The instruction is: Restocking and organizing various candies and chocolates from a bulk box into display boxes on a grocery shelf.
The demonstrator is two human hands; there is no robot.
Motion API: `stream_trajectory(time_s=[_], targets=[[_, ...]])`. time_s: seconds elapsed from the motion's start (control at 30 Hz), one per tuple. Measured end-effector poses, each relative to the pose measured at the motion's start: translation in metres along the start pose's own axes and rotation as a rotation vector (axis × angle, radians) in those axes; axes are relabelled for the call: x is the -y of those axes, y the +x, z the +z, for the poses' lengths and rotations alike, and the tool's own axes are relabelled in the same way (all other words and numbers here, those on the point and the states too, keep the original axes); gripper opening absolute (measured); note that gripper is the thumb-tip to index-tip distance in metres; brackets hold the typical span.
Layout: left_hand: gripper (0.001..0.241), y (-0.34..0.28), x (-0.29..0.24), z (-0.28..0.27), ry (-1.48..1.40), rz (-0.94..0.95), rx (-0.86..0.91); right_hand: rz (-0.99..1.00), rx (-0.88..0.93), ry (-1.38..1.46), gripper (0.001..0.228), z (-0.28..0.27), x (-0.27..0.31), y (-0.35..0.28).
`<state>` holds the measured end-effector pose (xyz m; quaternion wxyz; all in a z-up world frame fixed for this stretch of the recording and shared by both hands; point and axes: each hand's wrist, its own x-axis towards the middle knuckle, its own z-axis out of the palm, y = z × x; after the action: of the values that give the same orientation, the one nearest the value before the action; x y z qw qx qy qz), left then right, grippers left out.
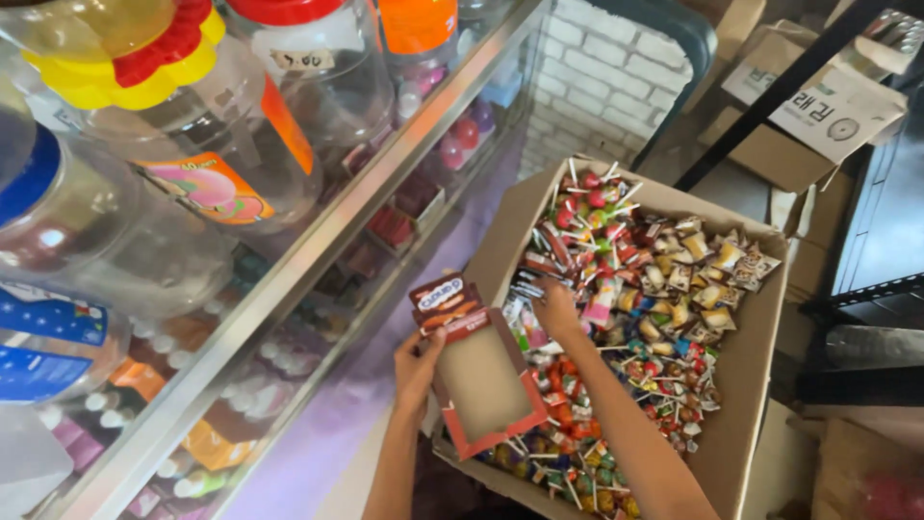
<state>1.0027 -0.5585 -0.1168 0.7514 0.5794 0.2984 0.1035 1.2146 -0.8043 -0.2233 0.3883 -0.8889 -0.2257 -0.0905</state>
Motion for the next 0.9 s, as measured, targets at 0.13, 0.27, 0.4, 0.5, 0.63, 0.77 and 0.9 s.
stream_trajectory(time_s=[0.13,0.27,0.4,0.5,0.63,0.77,0.9], targets=[[0.043,0.012,0.004,0.000,0.020,0.017,-0.018,0.025,0.042,-0.232,0.029,0.006,0.010,0.005],[0.043,0.026,0.000,0.010,0.065,0.047,-0.018,0.061,0.154,-0.583,0.044,-0.009,0.043,0.009],[0.041,0.033,0.010,0.017,0.037,0.031,0.015,0.009,0.187,-0.630,0.042,-0.015,0.044,0.002],[0.040,0.032,0.010,0.018,0.085,0.040,0.028,-0.077,0.172,-0.622,0.034,-0.016,0.031,-0.005],[0.039,0.036,0.019,0.019,0.096,0.050,0.048,-0.186,0.171,-0.601,0.026,-0.023,0.018,-0.015],[0.039,0.033,0.019,0.018,0.058,0.040,0.089,-0.354,0.121,-0.666,0.028,-0.026,0.023,-0.018],[0.039,0.039,0.023,0.016,0.081,0.048,0.122,-0.214,0.224,-0.656,0.020,-0.028,0.037,-0.011]])
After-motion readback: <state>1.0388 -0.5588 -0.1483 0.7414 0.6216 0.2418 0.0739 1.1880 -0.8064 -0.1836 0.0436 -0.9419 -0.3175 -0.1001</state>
